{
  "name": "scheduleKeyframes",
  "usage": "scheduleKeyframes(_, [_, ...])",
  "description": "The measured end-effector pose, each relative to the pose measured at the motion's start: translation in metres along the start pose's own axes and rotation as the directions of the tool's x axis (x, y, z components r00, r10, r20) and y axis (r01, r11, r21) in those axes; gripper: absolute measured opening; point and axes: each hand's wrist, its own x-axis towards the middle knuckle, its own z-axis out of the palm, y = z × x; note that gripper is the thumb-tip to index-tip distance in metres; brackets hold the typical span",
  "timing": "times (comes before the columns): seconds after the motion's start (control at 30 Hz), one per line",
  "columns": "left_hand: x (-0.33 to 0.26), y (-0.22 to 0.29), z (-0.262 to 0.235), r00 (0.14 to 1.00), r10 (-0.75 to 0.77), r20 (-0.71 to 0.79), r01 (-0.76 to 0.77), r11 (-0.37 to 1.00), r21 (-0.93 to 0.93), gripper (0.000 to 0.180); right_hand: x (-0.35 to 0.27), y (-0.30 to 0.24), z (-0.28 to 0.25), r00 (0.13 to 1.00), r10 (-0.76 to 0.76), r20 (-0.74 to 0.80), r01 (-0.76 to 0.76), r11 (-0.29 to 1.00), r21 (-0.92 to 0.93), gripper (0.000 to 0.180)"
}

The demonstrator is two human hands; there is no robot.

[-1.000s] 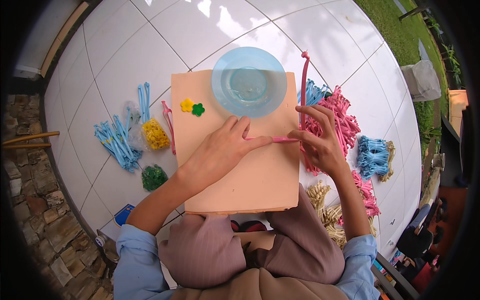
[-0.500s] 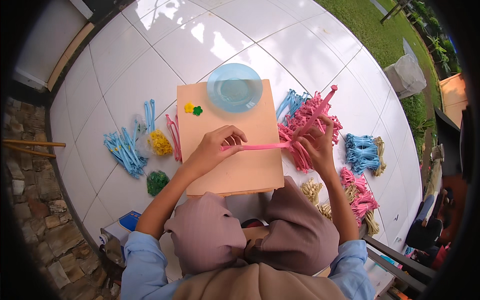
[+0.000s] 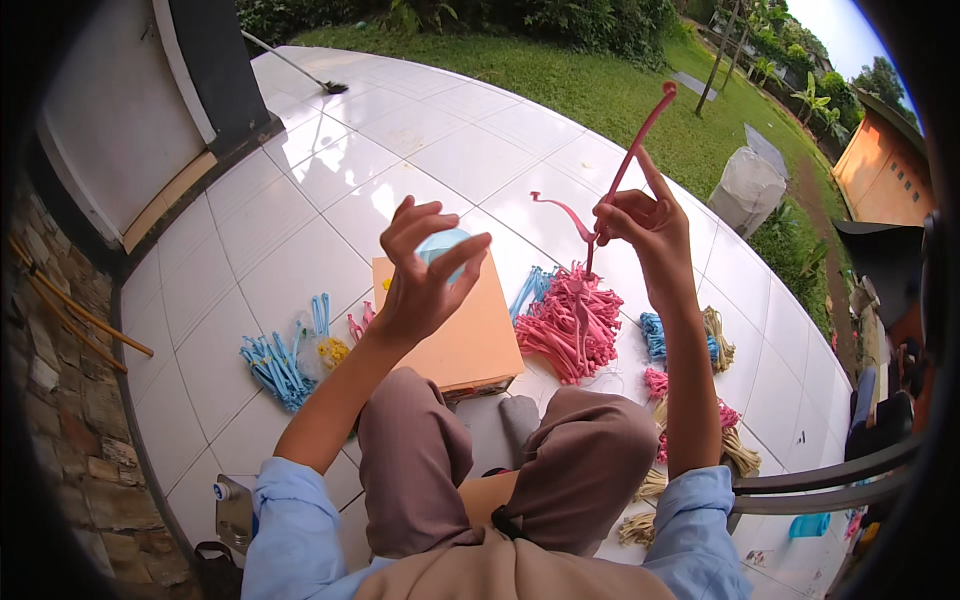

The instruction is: The person applies adhesive to several pink and blue plastic shoe straps by dipping them into a bowl, then attaches small yellow and green decorative plastic flowers to several of the straps.

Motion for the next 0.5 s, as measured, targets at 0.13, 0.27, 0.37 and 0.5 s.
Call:
scheduleKeyframes(0.13, [0.030,0.036,0.031,0.783,0.514,0.350,-0.536,0.843,-0.039,0.055,0.023,-0.012,0.000,0.999,0.038,0.011,-0.039,0.995,0.093,0.084])
scheduleKeyframes(0.27, [0.063,0.030,0.047,0.719,0.555,0.417,-0.467,0.831,-0.301,0.013,0.023,0.006,-0.005,0.990,0.138,-0.041,-0.129,0.976,0.174,0.082])
scheduleKeyframes(0.37, [0.069,0.037,0.060,0.850,0.142,0.507,0.104,0.899,-0.425,0.012,0.004,0.051,-0.047,0.979,0.076,-0.189,-0.099,0.988,-0.116,0.067])
scheduleKeyframes(0.5, [0.061,0.048,0.063,0.732,-0.139,0.667,0.475,0.805,-0.354,0.019,-0.047,0.073,-0.063,0.997,0.059,-0.057,-0.057,0.998,0.029,0.055])
